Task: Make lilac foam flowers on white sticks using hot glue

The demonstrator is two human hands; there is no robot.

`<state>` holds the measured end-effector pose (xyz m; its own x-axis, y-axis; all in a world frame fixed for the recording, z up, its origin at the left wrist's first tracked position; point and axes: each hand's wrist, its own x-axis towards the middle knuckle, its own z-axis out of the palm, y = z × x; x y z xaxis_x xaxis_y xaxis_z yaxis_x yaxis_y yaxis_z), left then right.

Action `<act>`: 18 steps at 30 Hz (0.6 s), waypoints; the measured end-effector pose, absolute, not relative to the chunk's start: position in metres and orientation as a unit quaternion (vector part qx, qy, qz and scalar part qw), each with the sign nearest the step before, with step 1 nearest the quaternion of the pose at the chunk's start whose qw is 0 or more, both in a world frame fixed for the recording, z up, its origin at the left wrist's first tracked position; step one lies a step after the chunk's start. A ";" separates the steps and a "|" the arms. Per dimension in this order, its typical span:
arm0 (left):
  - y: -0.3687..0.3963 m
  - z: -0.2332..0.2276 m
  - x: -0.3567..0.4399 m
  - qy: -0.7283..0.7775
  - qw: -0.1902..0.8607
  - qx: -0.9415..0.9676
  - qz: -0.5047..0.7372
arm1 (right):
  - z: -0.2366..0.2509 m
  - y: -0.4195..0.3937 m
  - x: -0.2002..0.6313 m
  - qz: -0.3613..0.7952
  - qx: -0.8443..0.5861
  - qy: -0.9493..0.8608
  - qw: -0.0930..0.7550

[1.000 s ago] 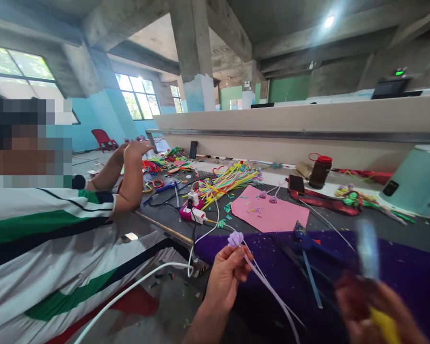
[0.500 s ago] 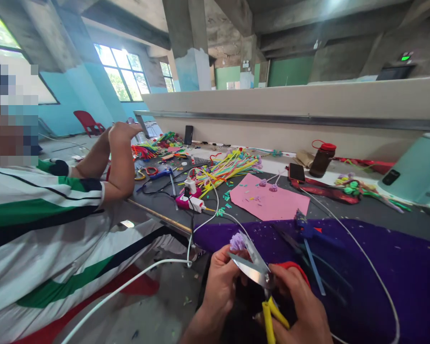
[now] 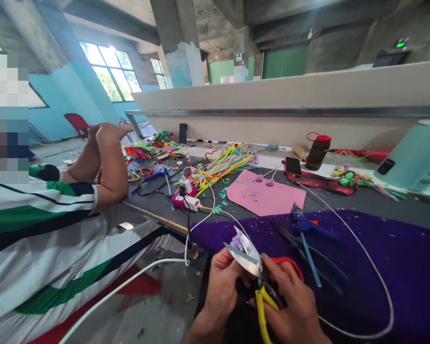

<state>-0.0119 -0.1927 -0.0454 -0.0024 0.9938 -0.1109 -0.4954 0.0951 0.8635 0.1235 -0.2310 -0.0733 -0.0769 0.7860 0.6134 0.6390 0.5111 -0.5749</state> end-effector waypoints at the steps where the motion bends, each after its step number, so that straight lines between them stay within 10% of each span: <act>1: -0.193 -0.046 -0.012 0.392 0.623 0.328 0.592 | -0.074 -0.231 0.123 0.080 -0.488 -0.731 0.470; 18: -0.189 -0.044 -0.018 0.403 0.577 0.393 0.593 | -0.076 -0.227 0.128 0.098 -0.457 -0.763 0.447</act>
